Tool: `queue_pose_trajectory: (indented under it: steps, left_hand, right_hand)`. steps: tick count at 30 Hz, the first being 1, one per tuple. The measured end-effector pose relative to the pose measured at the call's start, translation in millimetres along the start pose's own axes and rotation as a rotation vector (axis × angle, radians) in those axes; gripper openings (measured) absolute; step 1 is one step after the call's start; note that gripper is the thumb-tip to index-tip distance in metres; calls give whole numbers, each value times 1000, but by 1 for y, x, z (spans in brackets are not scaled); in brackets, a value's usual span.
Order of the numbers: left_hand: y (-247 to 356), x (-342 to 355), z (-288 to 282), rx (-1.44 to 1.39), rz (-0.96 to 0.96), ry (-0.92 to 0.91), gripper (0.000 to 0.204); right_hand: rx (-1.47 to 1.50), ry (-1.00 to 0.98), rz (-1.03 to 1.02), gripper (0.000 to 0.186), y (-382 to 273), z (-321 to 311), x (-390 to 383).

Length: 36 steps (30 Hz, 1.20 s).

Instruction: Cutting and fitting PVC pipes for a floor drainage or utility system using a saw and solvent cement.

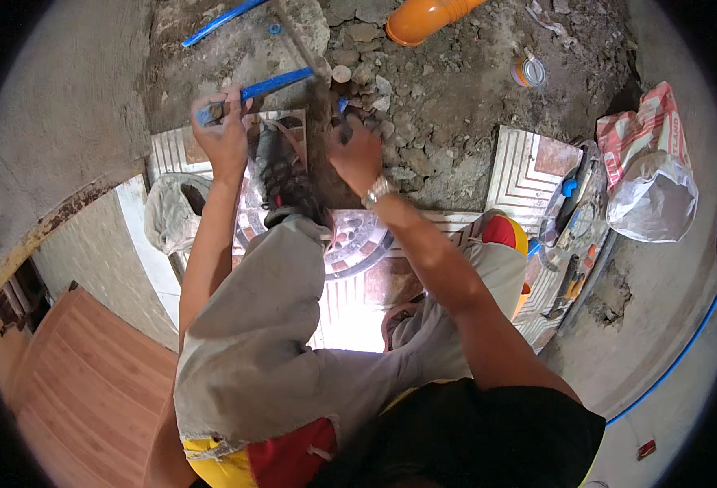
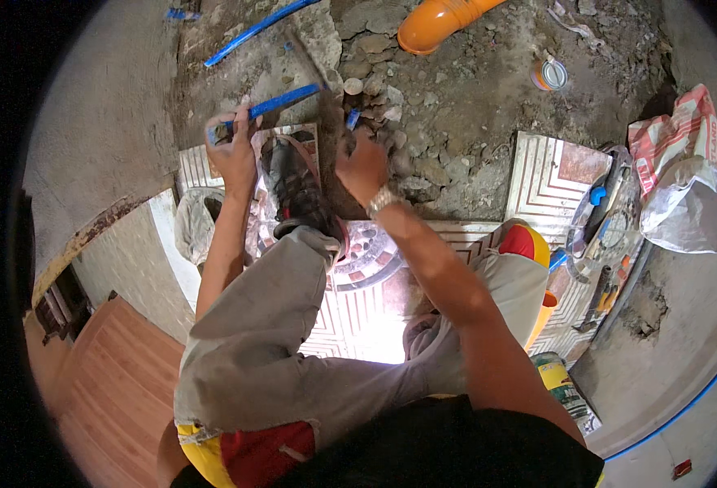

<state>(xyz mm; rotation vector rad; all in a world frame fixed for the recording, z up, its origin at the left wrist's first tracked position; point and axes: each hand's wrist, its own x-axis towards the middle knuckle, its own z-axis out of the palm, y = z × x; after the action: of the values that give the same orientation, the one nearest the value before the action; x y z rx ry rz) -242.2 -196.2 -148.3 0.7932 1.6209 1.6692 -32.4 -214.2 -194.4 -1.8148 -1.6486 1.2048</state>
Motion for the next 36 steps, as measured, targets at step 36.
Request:
queue_pose_trajectory:
  steps: [36]
  left_hand:
    - [-6,9,13,125,28,-50,38]
  right_hand:
    - [-38,18,-74,31,10,-3,31]
